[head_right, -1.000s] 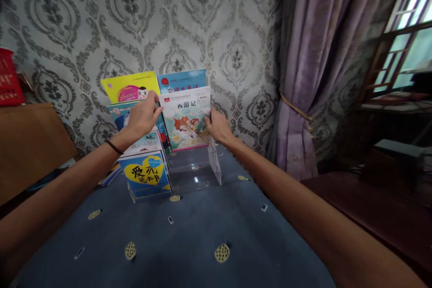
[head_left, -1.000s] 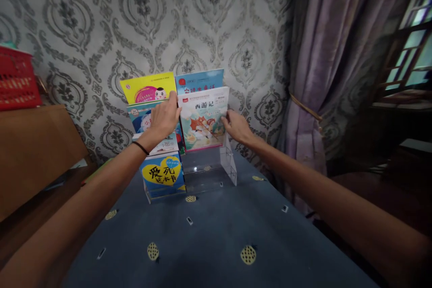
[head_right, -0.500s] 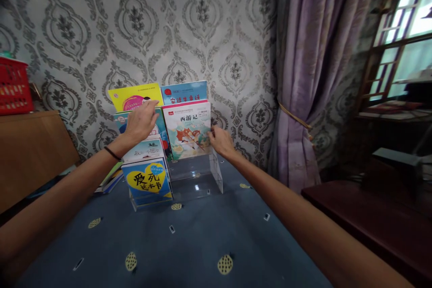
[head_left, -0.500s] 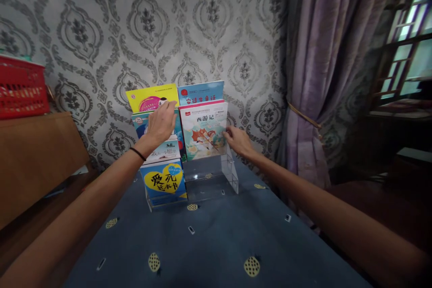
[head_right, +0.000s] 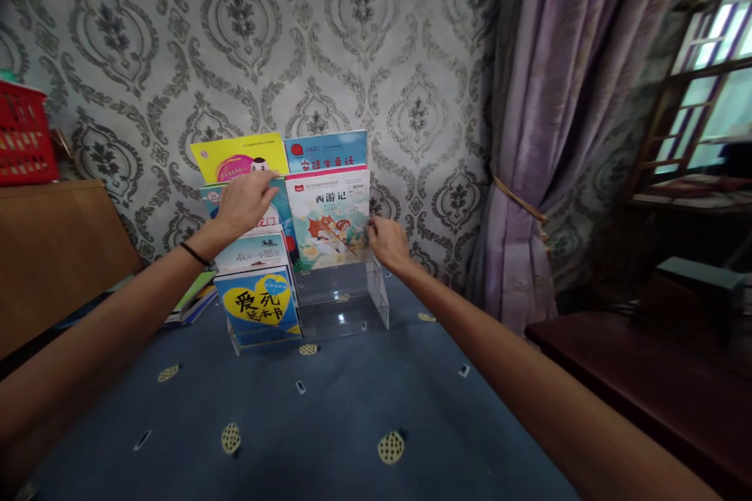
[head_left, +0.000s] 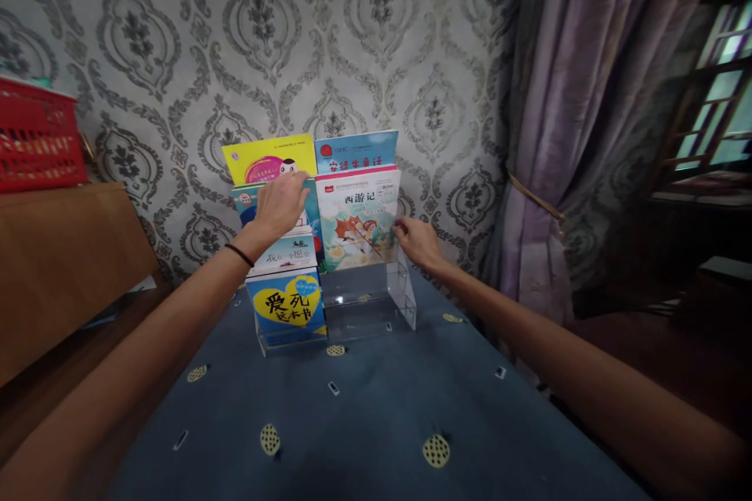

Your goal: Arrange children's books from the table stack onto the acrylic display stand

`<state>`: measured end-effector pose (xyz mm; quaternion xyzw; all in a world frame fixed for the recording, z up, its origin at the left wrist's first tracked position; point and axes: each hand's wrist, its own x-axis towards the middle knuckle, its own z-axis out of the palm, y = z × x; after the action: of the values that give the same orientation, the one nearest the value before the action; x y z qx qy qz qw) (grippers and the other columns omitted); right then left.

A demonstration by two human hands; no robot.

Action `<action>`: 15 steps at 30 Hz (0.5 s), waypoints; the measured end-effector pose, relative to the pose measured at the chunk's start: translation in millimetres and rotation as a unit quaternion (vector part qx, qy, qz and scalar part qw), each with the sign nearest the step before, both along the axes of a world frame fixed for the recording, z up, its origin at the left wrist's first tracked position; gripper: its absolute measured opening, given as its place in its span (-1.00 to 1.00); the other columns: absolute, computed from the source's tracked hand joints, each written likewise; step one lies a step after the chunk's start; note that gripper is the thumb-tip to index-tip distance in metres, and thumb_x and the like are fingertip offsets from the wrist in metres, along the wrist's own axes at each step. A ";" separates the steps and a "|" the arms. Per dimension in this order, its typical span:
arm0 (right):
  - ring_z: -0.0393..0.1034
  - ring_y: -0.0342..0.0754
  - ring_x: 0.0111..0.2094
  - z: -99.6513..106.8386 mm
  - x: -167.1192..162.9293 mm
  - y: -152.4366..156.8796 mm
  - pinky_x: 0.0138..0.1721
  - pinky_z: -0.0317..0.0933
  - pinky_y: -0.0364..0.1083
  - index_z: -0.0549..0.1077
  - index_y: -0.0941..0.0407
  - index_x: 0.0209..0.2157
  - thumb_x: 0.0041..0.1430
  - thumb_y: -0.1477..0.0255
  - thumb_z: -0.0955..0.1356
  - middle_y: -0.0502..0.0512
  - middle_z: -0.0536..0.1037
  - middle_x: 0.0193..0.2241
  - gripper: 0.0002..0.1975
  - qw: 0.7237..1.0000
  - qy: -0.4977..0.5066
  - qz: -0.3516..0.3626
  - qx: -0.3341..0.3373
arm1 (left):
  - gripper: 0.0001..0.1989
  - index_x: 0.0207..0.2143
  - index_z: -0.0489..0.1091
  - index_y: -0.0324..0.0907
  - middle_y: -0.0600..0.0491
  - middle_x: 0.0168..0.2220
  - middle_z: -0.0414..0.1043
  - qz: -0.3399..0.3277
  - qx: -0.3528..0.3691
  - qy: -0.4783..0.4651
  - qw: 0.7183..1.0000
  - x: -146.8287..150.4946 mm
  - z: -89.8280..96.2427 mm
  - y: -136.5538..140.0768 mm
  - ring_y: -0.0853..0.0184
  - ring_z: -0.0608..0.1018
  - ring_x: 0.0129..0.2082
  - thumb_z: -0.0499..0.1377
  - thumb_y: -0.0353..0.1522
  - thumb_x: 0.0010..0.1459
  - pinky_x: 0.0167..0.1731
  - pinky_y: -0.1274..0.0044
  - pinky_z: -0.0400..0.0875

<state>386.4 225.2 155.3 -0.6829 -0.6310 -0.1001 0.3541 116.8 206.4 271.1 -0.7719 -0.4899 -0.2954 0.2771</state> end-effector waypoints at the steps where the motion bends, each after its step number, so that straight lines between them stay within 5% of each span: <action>1: 0.51 0.14 -0.10 -0.3 -0.2 -0.2 -0.13 0.25 -0.03 0.57 0.19 -0.05 0.28 0.47 0.23 0.28 0.63 -0.18 -0.67 1.000 0.000 0.001 0.001 | -0.65 0.14 0.39 -0.16 -0.09 0.08 0.51 0.000 -0.002 0.000 1.000 -0.2 0.3 -0.2 0.05 0.52 0.08 0.03 -0.36 0.36 -0.01 0.30 0.39; 15: 0.49 0.18 -0.05 -7.3 -1.6 -4.1 0.00 0.27 0.04 0.55 0.22 -0.01 0.22 0.47 0.25 0.29 0.64 -0.14 -0.63 0.998 0.046 0.033 0.034 | -0.61 0.19 0.30 -0.13 -0.10 -0.05 0.57 -0.029 -0.002 -0.018 0.999 -29.0 -6.0 -16.4 0.09 0.56 -0.05 0.02 -0.40 0.34 -0.09 0.31 0.41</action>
<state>384.8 221.1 148.0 -0.6530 -0.6325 -0.0780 0.4091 87.8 190.0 265.0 -0.7810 -0.4725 -0.3163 0.2584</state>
